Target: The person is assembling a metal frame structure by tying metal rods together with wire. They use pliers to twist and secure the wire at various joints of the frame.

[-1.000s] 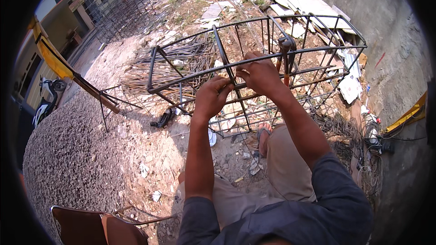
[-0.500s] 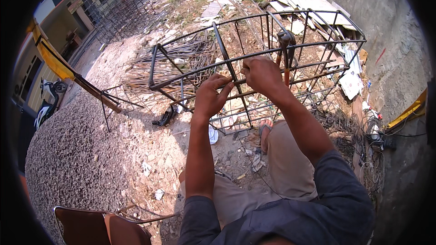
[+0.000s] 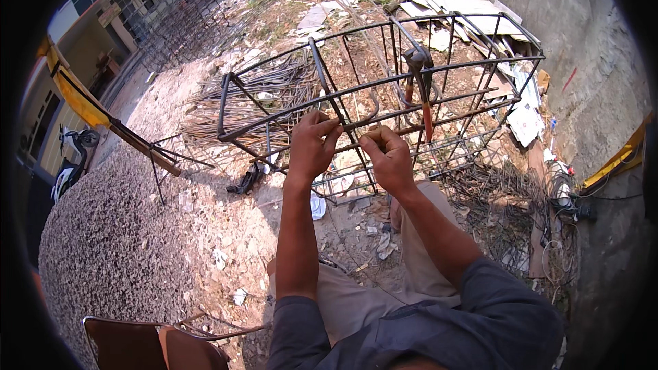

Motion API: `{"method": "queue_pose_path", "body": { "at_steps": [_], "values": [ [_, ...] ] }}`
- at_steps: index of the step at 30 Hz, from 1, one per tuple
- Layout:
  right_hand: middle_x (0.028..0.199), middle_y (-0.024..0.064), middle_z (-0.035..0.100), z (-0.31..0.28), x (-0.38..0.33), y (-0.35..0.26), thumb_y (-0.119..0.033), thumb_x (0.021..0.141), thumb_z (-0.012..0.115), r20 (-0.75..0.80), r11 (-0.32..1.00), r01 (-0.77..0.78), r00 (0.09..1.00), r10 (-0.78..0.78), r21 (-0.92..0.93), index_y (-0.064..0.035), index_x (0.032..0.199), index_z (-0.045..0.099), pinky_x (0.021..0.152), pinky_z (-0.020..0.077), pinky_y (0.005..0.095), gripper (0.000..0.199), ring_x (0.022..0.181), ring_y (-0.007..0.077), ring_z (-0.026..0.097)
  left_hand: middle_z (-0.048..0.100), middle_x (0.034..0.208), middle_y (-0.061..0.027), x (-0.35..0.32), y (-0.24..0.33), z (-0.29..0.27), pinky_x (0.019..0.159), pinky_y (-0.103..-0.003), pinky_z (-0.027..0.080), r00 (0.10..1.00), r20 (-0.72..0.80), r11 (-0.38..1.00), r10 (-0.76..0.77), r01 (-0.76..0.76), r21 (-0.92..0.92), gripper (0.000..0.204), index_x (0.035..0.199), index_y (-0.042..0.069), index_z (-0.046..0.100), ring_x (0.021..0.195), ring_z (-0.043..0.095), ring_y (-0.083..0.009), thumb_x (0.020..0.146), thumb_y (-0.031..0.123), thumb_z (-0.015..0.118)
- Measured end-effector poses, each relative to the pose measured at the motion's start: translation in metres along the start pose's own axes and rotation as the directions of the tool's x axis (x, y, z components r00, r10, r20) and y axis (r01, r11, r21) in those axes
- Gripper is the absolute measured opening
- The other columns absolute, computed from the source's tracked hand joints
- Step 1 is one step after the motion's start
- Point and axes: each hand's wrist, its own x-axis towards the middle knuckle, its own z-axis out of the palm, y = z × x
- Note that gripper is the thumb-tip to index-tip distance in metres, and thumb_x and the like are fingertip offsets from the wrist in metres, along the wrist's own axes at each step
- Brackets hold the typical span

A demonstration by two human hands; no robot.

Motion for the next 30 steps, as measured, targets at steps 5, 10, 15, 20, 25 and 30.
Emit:
{"method": "queue_pose_path", "body": {
  "at_steps": [5, 10, 15, 20, 25, 30],
  "values": [
    [0.078, -0.0041, 0.060, 0.044, -0.023, 0.049, -0.013, 0.100, 0.065, 0.029, 0.896, -0.202, 0.978, 0.208, 0.394, -0.0036, 0.095, 0.064, 0.061, 0.0406, 0.0224, 0.011, 0.069, 0.0019, 0.050, 0.062, 0.088, -0.0105, -0.001, 0.002, 0.002, 0.080, -0.043, 0.045, 0.999, -0.030, 0.999, 0.032, -0.031, 0.019, 0.016, 0.095, 0.001, 0.076, 0.089, 0.060, -0.0304, 0.085, 0.014, 0.075],
    [0.075, -0.0037, 0.058, 0.064, -0.016, 0.065, -0.013, 0.100, 0.064, 0.092, 0.835, -0.258, 0.965, 0.244, 0.485, -0.0044, 0.092, 0.061, 0.060, 0.0392, 0.0233, 0.012, 0.067, 0.0023, 0.048, 0.060, 0.088, -0.0092, -0.004, 0.003, 0.005, 0.083, -0.042, 0.042, 0.992, -0.078, 0.988, 0.097, -0.086, 0.129, 0.018, 0.095, 0.003, 0.076, 0.090, 0.059, -0.0291, 0.085, 0.019, 0.076],
    [0.070, -0.0058, 0.054, 0.073, -0.017, 0.065, -0.011, 0.100, 0.063, 0.017, 0.864, -0.165, 0.984, 0.179, 0.476, -0.0052, 0.088, 0.060, 0.057, 0.0344, 0.0236, 0.014, 0.064, 0.0016, 0.044, 0.060, 0.090, -0.0076, -0.005, 0.013, 0.008, 0.085, -0.043, 0.040, 0.978, -0.130, 0.967, 0.161, -0.130, 0.218, 0.025, 0.093, 0.004, 0.075, 0.093, 0.057, -0.0278, 0.085, 0.027, 0.076],
    [0.075, -0.0044, 0.058, 0.054, -0.025, 0.041, -0.011, 0.100, 0.064, 0.046, 0.821, -0.207, 0.975, 0.216, 0.532, -0.0030, 0.092, 0.061, 0.057, 0.0361, 0.0214, 0.012, 0.065, 0.0007, 0.047, 0.059, 0.085, -0.0058, -0.006, 0.036, 0.014, 0.082, -0.042, 0.039, 0.981, -0.156, 0.882, 0.117, -0.031, 0.470, 0.024, 0.086, 0.005, 0.075, 0.091, 0.058, -0.0253, 0.088, 0.029, 0.073],
    [0.073, -0.0053, 0.057, 0.026, -0.012, 0.024, -0.011, 0.099, 0.064, 0.020, 0.907, -0.202, 0.978, 0.210, 0.368, -0.0019, 0.091, 0.064, 0.056, 0.0354, 0.0210, 0.012, 0.064, -0.0004, 0.045, 0.059, 0.085, -0.0099, -0.006, 0.034, 0.019, 0.065, -0.045, 0.047, 0.987, -0.156, 0.909, 0.049, 0.021, 0.416, 0.020, 0.083, 0.004, 0.070, 0.072, 0.060, -0.0325, 0.093, 0.021, 0.069],
    [0.067, -0.0045, 0.056, 0.006, 0.011, 0.013, -0.014, 0.098, 0.065, -0.029, 0.994, -0.040, 0.999, 0.043, 0.099, -0.0012, 0.087, 0.065, 0.052, 0.0323, 0.0248, 0.017, 0.059, 0.0018, 0.042, 0.059, 0.088, -0.0120, -0.012, 0.029, 0.016, 0.066, -0.047, 0.048, 0.993, -0.117, 0.924, -0.004, 0.048, 0.379, 0.020, 0.108, 0.006, 0.069, 0.075, 0.061, -0.0334, 0.094, 0.020, 0.064]
  ]
}}
